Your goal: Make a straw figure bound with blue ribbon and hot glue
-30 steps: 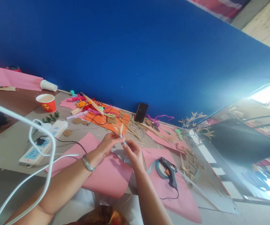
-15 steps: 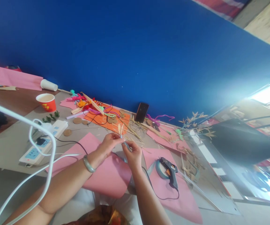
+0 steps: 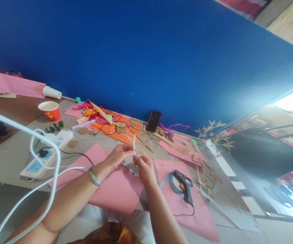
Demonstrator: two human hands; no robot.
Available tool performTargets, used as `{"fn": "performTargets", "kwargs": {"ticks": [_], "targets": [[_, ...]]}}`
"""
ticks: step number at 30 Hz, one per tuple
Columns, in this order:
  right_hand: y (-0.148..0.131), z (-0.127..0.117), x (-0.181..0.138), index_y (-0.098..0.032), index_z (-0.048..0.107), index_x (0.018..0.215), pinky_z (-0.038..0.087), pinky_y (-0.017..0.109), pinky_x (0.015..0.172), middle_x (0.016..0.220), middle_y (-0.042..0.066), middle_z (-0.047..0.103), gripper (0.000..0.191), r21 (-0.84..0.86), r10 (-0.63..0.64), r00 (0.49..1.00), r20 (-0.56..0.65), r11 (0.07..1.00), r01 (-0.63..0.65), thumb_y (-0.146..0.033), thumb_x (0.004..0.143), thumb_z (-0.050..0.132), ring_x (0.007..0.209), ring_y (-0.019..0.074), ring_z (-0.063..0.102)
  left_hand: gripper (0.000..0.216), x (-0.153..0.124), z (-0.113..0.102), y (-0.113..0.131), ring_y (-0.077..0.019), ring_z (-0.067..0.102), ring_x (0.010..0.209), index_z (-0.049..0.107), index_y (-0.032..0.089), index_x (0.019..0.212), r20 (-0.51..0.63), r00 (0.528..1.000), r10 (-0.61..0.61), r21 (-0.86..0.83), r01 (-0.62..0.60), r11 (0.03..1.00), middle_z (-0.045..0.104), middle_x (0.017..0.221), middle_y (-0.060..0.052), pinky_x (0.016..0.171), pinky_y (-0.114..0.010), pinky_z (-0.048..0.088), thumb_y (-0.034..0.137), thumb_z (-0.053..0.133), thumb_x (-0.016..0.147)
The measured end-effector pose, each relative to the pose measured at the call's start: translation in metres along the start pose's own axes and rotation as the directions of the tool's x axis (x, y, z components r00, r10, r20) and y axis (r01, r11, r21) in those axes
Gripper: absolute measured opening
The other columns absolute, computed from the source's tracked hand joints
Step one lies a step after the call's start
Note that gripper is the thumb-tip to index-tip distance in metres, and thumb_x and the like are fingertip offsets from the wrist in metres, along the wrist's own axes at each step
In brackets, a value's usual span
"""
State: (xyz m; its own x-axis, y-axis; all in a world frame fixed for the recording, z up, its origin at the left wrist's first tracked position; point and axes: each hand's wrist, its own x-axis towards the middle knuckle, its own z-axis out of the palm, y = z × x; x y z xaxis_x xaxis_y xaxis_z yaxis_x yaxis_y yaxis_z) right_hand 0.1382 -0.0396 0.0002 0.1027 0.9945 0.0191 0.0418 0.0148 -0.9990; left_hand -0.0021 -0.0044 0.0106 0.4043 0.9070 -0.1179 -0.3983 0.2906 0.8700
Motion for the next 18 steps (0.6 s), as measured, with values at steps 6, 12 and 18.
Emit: {"fn": "performTargets", "kwargs": {"ticks": [6,12,18], "targets": [[-0.0004,0.0004,-0.0029,-0.017,0.065,0.067,0.038,0.023,0.047,0.056,-0.001,0.059,0.022,-0.050,-0.032,0.999,-0.040,0.998,0.030,-0.038,0.074,0.065,0.047,0.0105,0.046,0.016,0.0025,-0.0034,-0.0017,-0.0162,0.058,0.068,0.071,0.015,0.065,-0.060,0.976,0.209,0.242,-0.189,0.952,0.064,0.065,-0.003,0.071,-0.028,0.044,0.031,0.072,0.066],[0.0026,0.0014,-0.0055,-0.017,0.070,0.073,0.042,0.024,0.050,0.063,0.002,0.067,0.018,-0.150,-0.150,0.983,-0.102,0.980,0.134,-0.035,0.075,0.066,0.053,0.0132,0.055,0.013,0.0059,-0.0075,-0.0057,-0.0149,0.056,0.067,0.067,0.016,0.061,-0.159,0.949,0.272,0.373,-0.198,0.907,0.063,0.064,-0.001,0.070,-0.026,0.042,0.027,0.072,0.064],[0.0066,0.0017,-0.0048,-0.017,0.071,0.074,0.047,0.028,0.063,0.066,0.002,0.069,0.013,-0.227,-0.199,0.972,-0.121,0.959,0.168,-0.029,0.073,0.067,0.062,0.0156,0.060,0.015,0.0043,-0.0036,-0.0052,-0.0152,0.055,0.067,0.064,0.016,0.061,-0.211,0.928,0.306,0.431,-0.193,0.882,0.061,0.064,-0.001,0.069,-0.027,0.041,0.028,0.072,0.065]]}}
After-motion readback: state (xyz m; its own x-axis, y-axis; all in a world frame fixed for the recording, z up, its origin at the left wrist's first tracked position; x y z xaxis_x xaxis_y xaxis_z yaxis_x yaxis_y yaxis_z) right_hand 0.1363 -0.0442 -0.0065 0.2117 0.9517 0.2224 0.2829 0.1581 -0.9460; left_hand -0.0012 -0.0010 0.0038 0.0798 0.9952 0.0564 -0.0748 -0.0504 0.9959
